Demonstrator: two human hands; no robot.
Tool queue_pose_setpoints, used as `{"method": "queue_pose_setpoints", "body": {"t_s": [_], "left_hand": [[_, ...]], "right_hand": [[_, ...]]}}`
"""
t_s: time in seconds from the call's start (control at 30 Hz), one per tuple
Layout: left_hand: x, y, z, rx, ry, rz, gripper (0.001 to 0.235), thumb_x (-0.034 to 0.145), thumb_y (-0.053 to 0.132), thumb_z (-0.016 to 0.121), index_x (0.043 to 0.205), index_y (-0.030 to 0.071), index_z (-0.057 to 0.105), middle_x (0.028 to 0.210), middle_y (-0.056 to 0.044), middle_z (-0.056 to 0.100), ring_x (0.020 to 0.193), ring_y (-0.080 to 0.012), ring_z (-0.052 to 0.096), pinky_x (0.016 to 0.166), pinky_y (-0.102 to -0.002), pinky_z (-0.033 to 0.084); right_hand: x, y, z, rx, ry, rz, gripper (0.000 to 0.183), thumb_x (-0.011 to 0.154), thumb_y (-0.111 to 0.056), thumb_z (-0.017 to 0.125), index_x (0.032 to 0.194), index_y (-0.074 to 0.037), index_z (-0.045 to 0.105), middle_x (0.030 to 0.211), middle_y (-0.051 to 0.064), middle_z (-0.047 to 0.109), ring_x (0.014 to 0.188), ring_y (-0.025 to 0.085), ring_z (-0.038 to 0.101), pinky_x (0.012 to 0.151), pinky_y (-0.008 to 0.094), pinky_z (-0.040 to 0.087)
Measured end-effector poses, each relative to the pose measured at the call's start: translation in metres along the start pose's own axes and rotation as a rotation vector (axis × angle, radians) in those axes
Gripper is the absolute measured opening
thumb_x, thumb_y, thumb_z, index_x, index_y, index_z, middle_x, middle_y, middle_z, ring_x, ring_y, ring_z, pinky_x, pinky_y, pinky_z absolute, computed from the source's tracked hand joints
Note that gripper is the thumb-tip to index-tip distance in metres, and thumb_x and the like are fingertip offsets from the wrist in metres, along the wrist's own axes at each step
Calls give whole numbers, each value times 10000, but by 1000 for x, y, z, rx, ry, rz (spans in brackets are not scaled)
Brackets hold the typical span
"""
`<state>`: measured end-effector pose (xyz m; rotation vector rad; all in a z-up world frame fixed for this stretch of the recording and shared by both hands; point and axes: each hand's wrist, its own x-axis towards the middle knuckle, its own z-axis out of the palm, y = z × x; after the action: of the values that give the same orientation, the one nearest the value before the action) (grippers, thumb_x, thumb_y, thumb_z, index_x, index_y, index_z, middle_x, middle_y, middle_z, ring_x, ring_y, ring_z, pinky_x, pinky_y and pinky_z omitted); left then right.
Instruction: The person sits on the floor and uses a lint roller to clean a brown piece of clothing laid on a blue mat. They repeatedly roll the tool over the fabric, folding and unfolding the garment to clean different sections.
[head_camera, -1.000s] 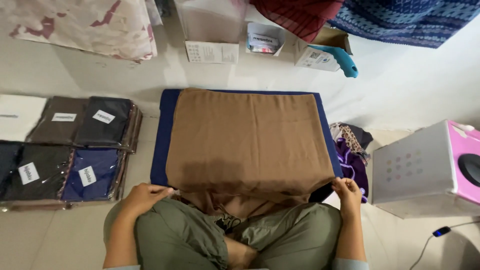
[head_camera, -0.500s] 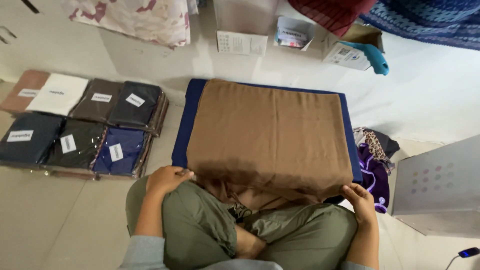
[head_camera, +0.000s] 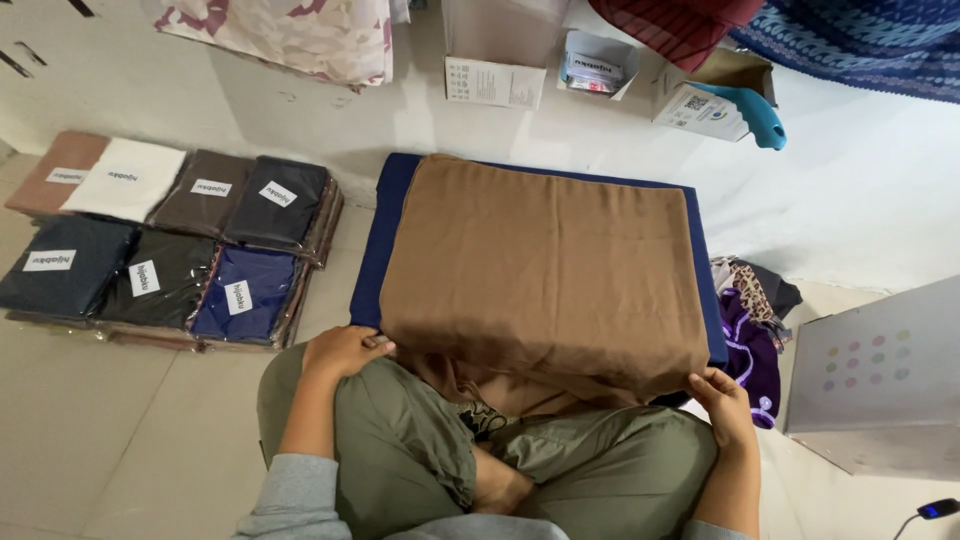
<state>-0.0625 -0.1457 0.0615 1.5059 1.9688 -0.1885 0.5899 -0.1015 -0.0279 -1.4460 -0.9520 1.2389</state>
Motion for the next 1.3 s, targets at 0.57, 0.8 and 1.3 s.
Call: {"method": "queue_pose_setpoints", "body": {"t_s": [0.57, 0.8, 1.3], "left_hand": [[-21, -25, -13, -754, 156, 284, 242, 940, 336, 722, 916, 103, 782, 926, 42, 730, 918, -94, 650, 873, -248, 427], [16, 20, -94, -1241, 448, 445, 90, 996, 228, 705, 936, 179, 660, 934, 54, 613, 941, -86, 581, 909, -250, 457], [321, 81, -123, -686, 951, 139, 428, 1111, 423, 566, 1272, 47, 691, 1247, -227, 697, 1195, -426, 646, 1001, -557, 509]], "right_hand": [[-27, -44, -8, 149, -45, -67, 72, 999, -71, 644, 928, -77, 637, 882, 44, 635, 854, 189, 609, 871, 340, 501], [12, -187, 54, 116, 234, -283, 78, 1044, -152, 690, 1004, -84, 694, 927, 30, 661, 880, 158, 630, 739, 285, 528], [309, -143, 131, -889, 547, -504, 178, 1113, -268, 518, 1156, -111, 591, 915, 240, 727, 936, 501, 703, 829, 593, 545]]}}
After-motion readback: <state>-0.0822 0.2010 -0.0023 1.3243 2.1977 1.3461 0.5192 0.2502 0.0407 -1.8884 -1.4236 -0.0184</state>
